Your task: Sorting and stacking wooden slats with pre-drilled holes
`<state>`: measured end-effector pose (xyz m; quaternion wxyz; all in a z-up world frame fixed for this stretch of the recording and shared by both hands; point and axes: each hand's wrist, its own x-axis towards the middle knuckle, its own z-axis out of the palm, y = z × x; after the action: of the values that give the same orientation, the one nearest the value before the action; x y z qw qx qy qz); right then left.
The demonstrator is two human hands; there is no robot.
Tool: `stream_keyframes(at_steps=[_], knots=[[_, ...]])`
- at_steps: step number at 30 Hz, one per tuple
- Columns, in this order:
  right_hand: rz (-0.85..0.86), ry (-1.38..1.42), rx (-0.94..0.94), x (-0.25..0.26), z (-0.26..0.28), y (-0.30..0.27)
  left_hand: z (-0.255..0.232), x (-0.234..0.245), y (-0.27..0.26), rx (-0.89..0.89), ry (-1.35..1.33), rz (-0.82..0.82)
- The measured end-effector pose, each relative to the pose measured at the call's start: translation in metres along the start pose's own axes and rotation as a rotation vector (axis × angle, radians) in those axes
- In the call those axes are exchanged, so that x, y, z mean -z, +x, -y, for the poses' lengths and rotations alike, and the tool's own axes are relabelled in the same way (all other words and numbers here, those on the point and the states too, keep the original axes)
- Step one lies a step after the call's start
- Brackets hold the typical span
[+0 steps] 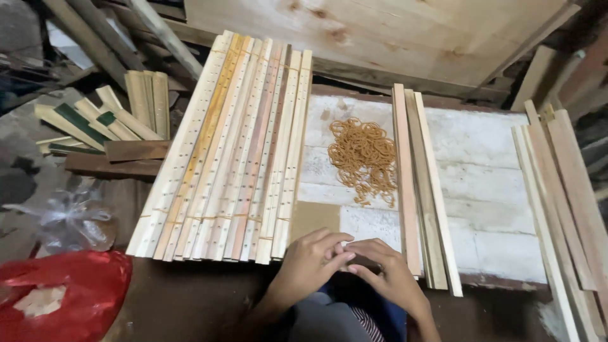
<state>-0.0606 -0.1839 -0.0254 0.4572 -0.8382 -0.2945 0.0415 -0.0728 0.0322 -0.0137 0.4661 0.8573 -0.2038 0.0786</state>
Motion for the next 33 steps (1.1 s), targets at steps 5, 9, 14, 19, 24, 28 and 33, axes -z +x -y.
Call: stream_keyframes(at_steps=[5,9,14,19,24,28,33], knots=[[-0.123,-0.082,-0.208,0.030,-0.045,-0.061,-0.004,-0.095,0.030,0.101,-0.170,0.230],[-0.269,-0.161,-0.309,0.049,-0.078,-0.096,0.001,-0.158,0.051,-0.119,-0.199,0.250],[-0.495,-0.295,-0.380,0.080,-0.084,-0.115,-0.017,-0.203,0.078,-0.223,-0.141,0.313],[-0.936,-0.456,-0.503,0.106,-0.135,-0.159,-0.023,-0.243,0.088,-0.291,-0.118,0.412],[-1.094,-1.130,-0.719,0.126,-0.240,-0.255,-0.039,-0.248,0.097,-0.306,-0.163,0.619],[-0.999,-1.169,-0.765,0.145,-0.235,-0.251,-0.048,-0.244,0.108,-0.288,-0.237,0.716],[-0.926,-1.279,-0.863,0.155,-0.243,-0.251,-0.058,-0.242,0.111,-0.180,-0.365,0.880]])
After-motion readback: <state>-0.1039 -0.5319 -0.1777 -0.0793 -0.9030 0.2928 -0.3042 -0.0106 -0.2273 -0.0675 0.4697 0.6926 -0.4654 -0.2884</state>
